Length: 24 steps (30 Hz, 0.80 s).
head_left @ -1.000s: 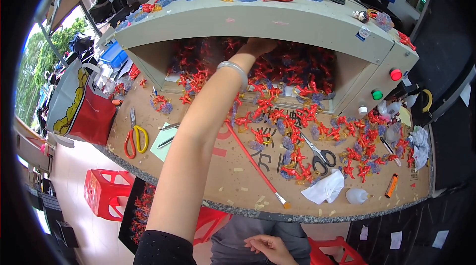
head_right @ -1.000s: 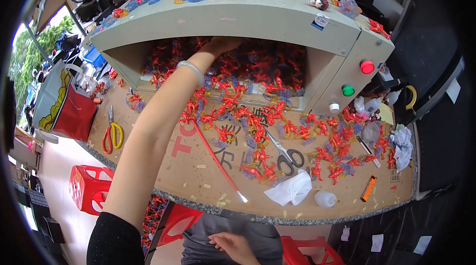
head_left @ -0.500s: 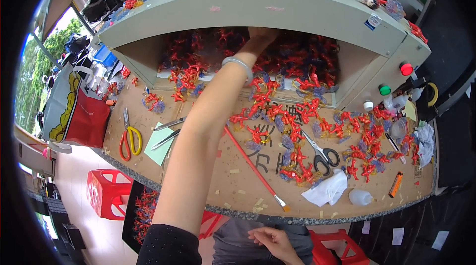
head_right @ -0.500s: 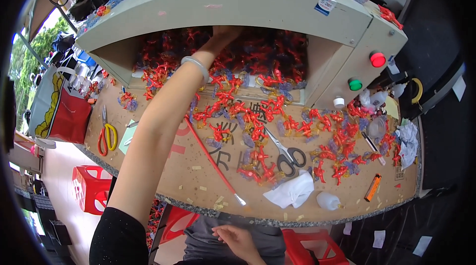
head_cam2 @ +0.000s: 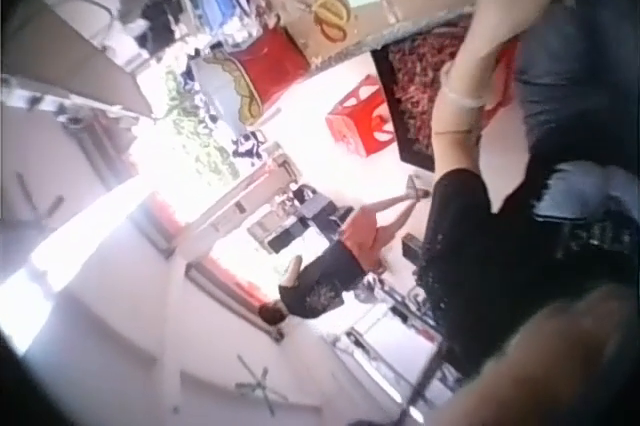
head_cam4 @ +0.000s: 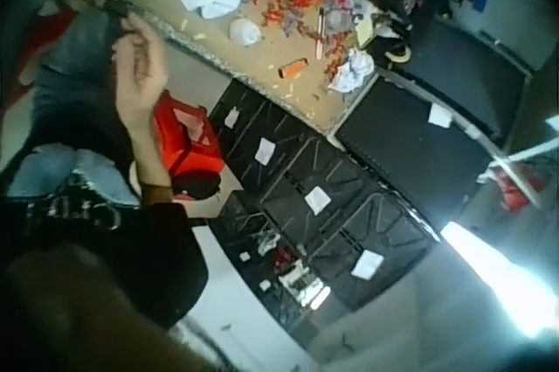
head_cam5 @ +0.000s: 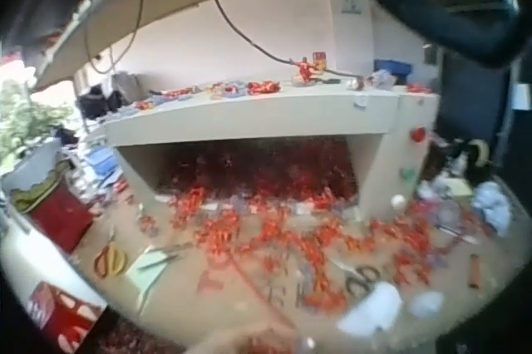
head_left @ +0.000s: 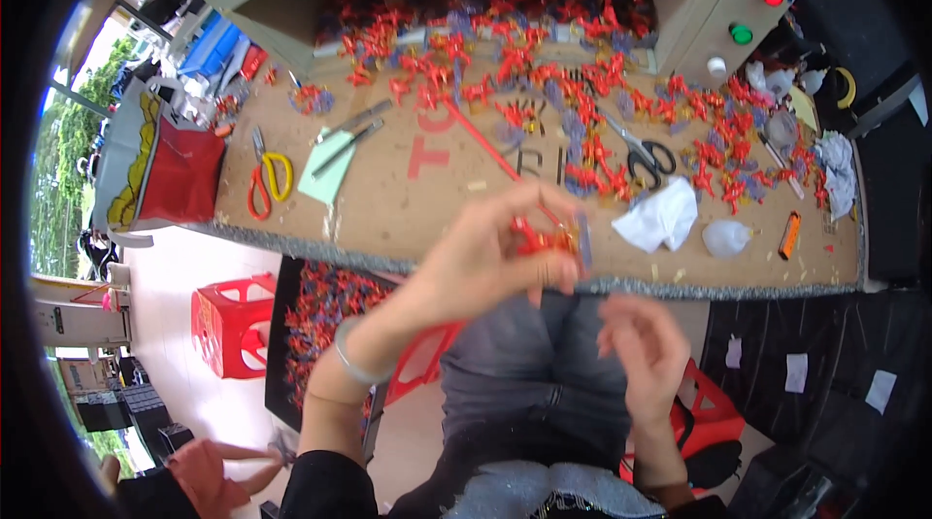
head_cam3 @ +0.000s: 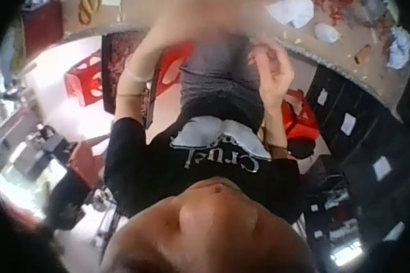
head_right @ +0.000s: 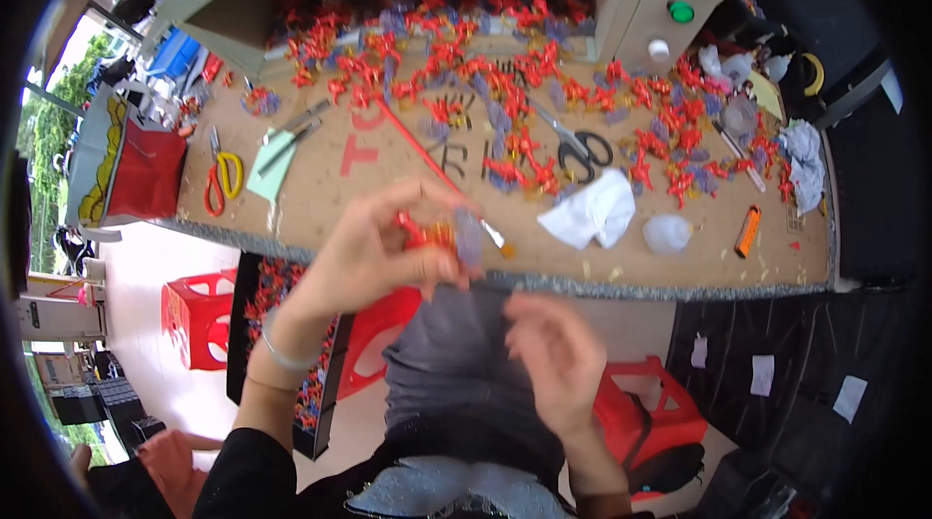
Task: The person assembles toy figurines by attaching components together by hand, applying adhesive using a squeeze bottle and a brush, and trimming pieces with a hand tool.
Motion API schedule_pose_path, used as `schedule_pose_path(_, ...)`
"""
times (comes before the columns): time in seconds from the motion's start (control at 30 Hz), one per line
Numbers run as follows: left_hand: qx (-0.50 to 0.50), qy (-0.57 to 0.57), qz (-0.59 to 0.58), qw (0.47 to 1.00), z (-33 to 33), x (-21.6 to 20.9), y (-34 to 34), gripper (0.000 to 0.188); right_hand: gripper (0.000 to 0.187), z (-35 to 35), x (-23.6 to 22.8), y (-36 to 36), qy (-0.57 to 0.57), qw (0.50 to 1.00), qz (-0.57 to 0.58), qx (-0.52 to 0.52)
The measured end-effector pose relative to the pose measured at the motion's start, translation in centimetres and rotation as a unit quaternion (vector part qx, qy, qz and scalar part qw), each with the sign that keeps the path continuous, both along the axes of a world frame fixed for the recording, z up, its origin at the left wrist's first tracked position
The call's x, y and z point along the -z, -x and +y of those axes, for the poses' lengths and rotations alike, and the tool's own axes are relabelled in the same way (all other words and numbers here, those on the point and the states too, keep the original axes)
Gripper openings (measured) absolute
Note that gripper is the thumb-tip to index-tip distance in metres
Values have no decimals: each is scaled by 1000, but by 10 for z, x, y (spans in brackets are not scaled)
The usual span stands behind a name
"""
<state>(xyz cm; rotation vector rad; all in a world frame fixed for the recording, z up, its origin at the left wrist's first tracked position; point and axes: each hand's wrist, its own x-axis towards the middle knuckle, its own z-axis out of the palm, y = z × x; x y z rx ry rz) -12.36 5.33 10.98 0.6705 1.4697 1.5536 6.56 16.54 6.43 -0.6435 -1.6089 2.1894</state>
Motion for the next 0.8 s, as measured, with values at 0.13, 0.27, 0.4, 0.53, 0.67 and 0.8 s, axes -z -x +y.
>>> schedule_pose_path(0.13, -13, 29, -26, 999, -40, 36, -62, 34, 28, 5, 2, 18, -69, 989, 53, -122)
schedule_pose_path(0.27, -101, -15, -101, 990, -55, 66, -84, 33, 32, -2, 25, 9, 38, 987, 25, -152)
schedule_pose_path(0.4, -143, -56, -126, 980, -62, 79, -97, 28, 35, -12, 36, -1, 135, 977, 26, -161)
schedule_pose_path(0.53, -146, -70, -152, 975, -64, 85, -99, 21, 34, -23, 41, -6, 152, 980, 33, -123)
schedule_pose_path(0.67, -168, -50, -125, 977, -58, 91, -104, 17, 32, -31, 45, -13, 189, 977, 20, -100)
schedule_pose_path(0.8, -181, -83, -109, 974, -48, 89, -110, 15, 32, -39, 45, -14, 175, 983, 7, -52)
